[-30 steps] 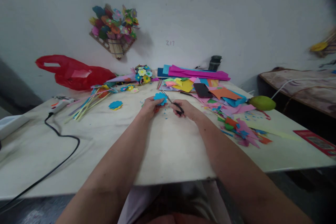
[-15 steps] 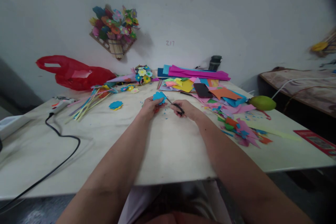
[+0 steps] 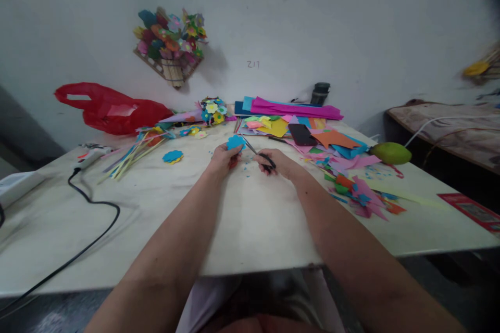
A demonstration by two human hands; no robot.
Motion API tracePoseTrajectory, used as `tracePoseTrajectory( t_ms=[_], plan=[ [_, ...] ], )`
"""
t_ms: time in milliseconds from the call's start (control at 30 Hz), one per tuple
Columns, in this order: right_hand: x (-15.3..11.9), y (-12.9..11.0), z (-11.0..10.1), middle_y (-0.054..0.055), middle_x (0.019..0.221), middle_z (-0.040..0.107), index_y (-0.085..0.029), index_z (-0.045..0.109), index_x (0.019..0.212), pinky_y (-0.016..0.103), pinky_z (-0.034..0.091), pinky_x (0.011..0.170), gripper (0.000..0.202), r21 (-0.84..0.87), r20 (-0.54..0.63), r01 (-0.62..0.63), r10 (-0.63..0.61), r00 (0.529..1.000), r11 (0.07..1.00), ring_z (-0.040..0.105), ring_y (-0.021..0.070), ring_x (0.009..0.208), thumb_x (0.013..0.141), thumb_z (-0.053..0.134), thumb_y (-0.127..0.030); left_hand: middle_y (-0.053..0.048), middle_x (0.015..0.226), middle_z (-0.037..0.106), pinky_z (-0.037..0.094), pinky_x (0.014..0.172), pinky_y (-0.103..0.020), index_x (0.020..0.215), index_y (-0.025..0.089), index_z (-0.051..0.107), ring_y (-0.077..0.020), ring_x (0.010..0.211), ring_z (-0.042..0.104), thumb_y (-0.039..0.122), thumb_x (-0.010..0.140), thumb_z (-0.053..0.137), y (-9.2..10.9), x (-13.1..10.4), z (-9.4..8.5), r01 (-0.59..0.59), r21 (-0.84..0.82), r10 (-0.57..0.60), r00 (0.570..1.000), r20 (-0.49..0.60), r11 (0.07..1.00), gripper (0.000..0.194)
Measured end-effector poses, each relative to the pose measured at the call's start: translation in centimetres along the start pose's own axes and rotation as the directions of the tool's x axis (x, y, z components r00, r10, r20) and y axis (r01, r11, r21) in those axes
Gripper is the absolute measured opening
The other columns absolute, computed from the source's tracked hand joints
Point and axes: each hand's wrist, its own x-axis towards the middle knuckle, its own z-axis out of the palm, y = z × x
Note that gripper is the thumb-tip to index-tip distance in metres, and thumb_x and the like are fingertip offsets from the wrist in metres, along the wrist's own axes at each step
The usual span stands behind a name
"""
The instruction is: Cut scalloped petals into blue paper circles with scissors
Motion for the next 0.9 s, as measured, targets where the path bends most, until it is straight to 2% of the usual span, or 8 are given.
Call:
tracePoseTrajectory(
  t_ms=[200,333,500,633,900],
  plan=[
    [0.3,0.43,-0.17,-0.002,0.058,0.063,-0.016,0.057,0.077,0.016,0.027,0.032,0.023,0.009,0.003,0.001,-0.001,1.0,1.0,0.053,0.0059,0.04,0.097,0.061,-0.027,0.001,0.054,0.059,0.034,0.035,-0.018,0.067,0.015,0.061,-0.0071,0.039,0.049,0.03,0.061,0.091,0.11,-0.14,0.13,0.008,0.003,-0.008,1.0,0.007,1.0,0.034],
    [0.24,0.23,-0.02,-0.003,0.057,0.062,-0.016,0.058,0.078,0.017,0.027,0.031,0.021,0.004,-0.002,-0.001,0.001,1.0,1.0,0.053,0.0061,0.039,0.096,0.062,-0.026,0.0,0.06,0.065,0.04,0.038,-0.018,0.071,0.015,0.066,-0.0095,0.045,0.056,0.025,0.061,0.09,0.2,-0.21,0.27,0.032,-0.009,-0.032,0.998,-0.046,0.999,0.028],
    [0.26,0.19,0.11,-0.004,0.056,0.061,-0.017,0.058,0.079,0.016,0.027,0.031,0.019,-0.01,-0.004,-0.015,0.015,1.0,1.0,0.054,0.0063,0.038,0.094,0.065,-0.026,-0.004,0.071,0.072,0.054,0.056,-0.021,0.076,0.014,0.07,-0.0132,0.058,0.068,0.019,0.06,0.09,0.32,-0.26,0.41,0.026,-0.027,-0.027,0.999,-0.022,0.999,0.025],
    [0.37,0.31,0.15,-0.005,0.055,0.061,-0.017,0.058,0.078,0.016,0.028,0.032,0.021,-0.021,-0.006,-0.011,0.011,1.0,1.0,0.055,0.0064,0.039,0.093,0.068,-0.029,-0.004,0.072,0.073,0.059,0.068,-0.025,0.078,0.014,0.069,-0.016,0.066,0.072,0.019,0.06,0.091,0.25,-0.23,0.36,0.016,-0.038,-0.015,1.0,0.01,0.999,0.028],
    [0.18,-0.16,0.16,-0.003,0.055,0.062,-0.017,0.058,0.078,0.017,0.028,0.031,0.021,-0.006,-0.02,-0.035,0.035,0.999,0.999,0.056,0.0071,0.039,0.096,0.064,-0.026,-0.005,0.076,0.075,0.059,0.062,-0.023,0.082,0.014,0.07,-0.0151,0.063,0.071,0.018,0.061,0.09,0.38,-0.45,0.5,0.021,-0.05,-0.019,0.999,0.029,0.999,0.029]
  ],
)
